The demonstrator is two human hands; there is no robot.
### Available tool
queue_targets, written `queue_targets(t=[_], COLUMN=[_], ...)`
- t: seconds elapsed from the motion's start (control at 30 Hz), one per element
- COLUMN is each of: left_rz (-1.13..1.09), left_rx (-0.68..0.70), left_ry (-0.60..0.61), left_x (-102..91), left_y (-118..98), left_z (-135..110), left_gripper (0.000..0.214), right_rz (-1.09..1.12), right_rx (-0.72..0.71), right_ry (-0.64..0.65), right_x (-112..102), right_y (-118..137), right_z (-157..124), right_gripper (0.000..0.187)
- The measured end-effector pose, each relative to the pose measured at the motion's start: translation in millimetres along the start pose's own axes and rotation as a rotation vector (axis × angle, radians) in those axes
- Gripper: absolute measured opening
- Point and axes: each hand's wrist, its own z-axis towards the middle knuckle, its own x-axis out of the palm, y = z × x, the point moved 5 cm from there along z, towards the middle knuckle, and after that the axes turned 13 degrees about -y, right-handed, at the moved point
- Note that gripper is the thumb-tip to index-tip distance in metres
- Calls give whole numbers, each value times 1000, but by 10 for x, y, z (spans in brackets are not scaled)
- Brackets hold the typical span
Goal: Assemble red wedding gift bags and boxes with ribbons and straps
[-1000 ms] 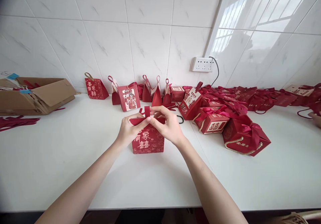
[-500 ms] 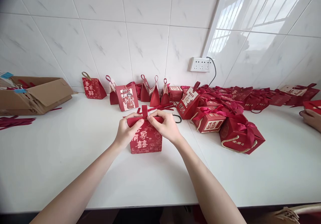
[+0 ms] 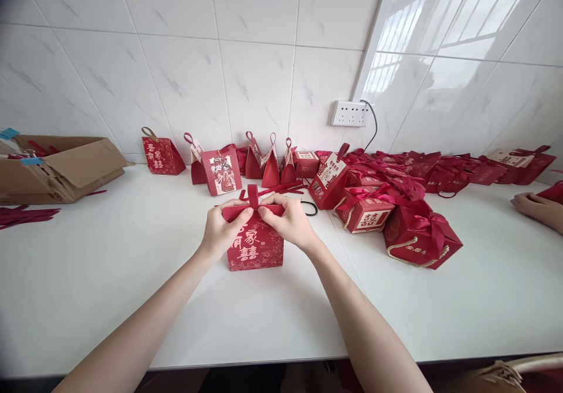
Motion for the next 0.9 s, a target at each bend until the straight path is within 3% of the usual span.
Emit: queue_targets(t=[0.33,0.7,0.9], left_rz=[-40,57,79], left_rx=[-31,25,40], left_ry=[18,-12,-21], left_x=[-9,-20,-34], left_y=[38,19,7], left_z=[-33,-16,-11], left_gripper=[13,15,13], right_rz=[55,46,73], right_rx=[25,-14,36], right_ry=[-1,22,20], right_x=[17,7,15], right_y=[1,18,8], right_z=[-4,-9,-11], right_gripper=[10,7,9])
